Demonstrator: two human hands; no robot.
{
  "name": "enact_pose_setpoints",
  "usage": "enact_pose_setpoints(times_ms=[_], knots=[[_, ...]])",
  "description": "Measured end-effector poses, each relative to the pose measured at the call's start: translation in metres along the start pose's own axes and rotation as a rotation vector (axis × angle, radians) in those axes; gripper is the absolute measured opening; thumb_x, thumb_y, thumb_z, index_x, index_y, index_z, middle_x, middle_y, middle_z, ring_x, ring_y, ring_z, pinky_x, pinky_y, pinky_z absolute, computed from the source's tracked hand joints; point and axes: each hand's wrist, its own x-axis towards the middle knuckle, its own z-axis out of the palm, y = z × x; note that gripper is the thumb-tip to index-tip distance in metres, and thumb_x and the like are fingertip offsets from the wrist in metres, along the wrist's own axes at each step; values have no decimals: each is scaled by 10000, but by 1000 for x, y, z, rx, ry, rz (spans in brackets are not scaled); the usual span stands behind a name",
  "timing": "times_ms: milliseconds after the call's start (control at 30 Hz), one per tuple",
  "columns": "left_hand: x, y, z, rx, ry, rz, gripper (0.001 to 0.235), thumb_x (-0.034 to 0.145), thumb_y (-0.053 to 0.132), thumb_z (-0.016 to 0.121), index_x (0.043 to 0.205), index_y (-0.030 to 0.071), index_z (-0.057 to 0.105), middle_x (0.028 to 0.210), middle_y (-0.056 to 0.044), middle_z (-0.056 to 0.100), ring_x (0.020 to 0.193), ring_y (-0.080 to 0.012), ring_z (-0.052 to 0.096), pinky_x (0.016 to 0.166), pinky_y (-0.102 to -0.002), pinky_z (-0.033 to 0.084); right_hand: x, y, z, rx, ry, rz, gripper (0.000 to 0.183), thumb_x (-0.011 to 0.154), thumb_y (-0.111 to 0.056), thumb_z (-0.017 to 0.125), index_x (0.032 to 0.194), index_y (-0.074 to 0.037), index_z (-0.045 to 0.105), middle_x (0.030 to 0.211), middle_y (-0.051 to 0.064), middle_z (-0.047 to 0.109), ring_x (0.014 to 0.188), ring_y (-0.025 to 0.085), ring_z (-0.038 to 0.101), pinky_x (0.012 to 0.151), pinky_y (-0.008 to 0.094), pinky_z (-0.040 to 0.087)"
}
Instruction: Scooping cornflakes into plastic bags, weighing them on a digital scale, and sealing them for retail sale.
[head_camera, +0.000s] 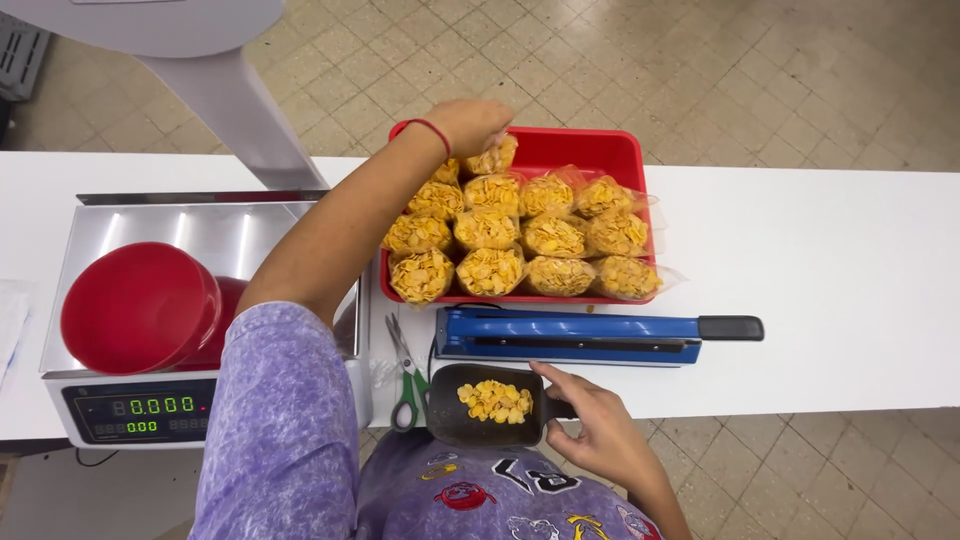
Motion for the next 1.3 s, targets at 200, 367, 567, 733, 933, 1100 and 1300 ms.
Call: enact_pose_setpoints(times_ms=[200,367,567,733,933,1100,1300], knots=[[-29,25,-14,-134,29,-57,321,1010,384,519,1187,118,483,1013,-68,626,835,-210,574,630,-332,479,-16,23,6,38,22,-20,710,783,-195,606,1450,-280,377,1231,93,695,1129,256,678,864,426,574],[-87,53,-15,97,317,45,346,1031,440,506,1103,132,643,698,-16,617,631,-164,578,488,-275,484,-13,18,3,3,-58,30,707,804,-225,631,1456,-325,377,1166,107,718,511,120,589,563,355,472],[-266,104,11,106,636,128,256,1007,323,564,825,143,563,737,7,579,716,-175,590,639,-336,572,5,-4,19,63,-177,-122,700,749,-106,595,1413,-268,440,1113,36,740,968,140,678,395,234,451],[-430,136,82,-399,1117,-93,153,928,146,637,1013,26,682,991,-93,723,869,-250,686,811,-367,512,27,-46,52,142,-317,-260,655,764,-55,591,1391,-206,482,1043,29,762,1017,161,704,930,315,514],[-558,139,202,-554,1299,-780,140,948,140,599,1010,71,704,860,-30,743,822,-162,690,810,-303,517,61,-120,130,193,-519,-515,622,771,-72,594,1377,-166,488,970,52,745,972,192,705,901,340,542],[-645,83,277,-314,998,-1017,197,932,309,608,1022,174,720,969,16,748,833,-182,688,734,-334,512,85,-190,232,232,-617,-539,652,763,-53,618,1389,-178,486,1032,30,752,968,128,695,805,238,510],[-721,26,290,-301,913,-963,221,947,304,589,1065,152,698,986,-17,735,878,-192,675,723,-357,541,97,-271,328,404,-650,-468,620,779,-90,676,1374,-104,504,970,57,744,1003,159,702,930,300,523]])
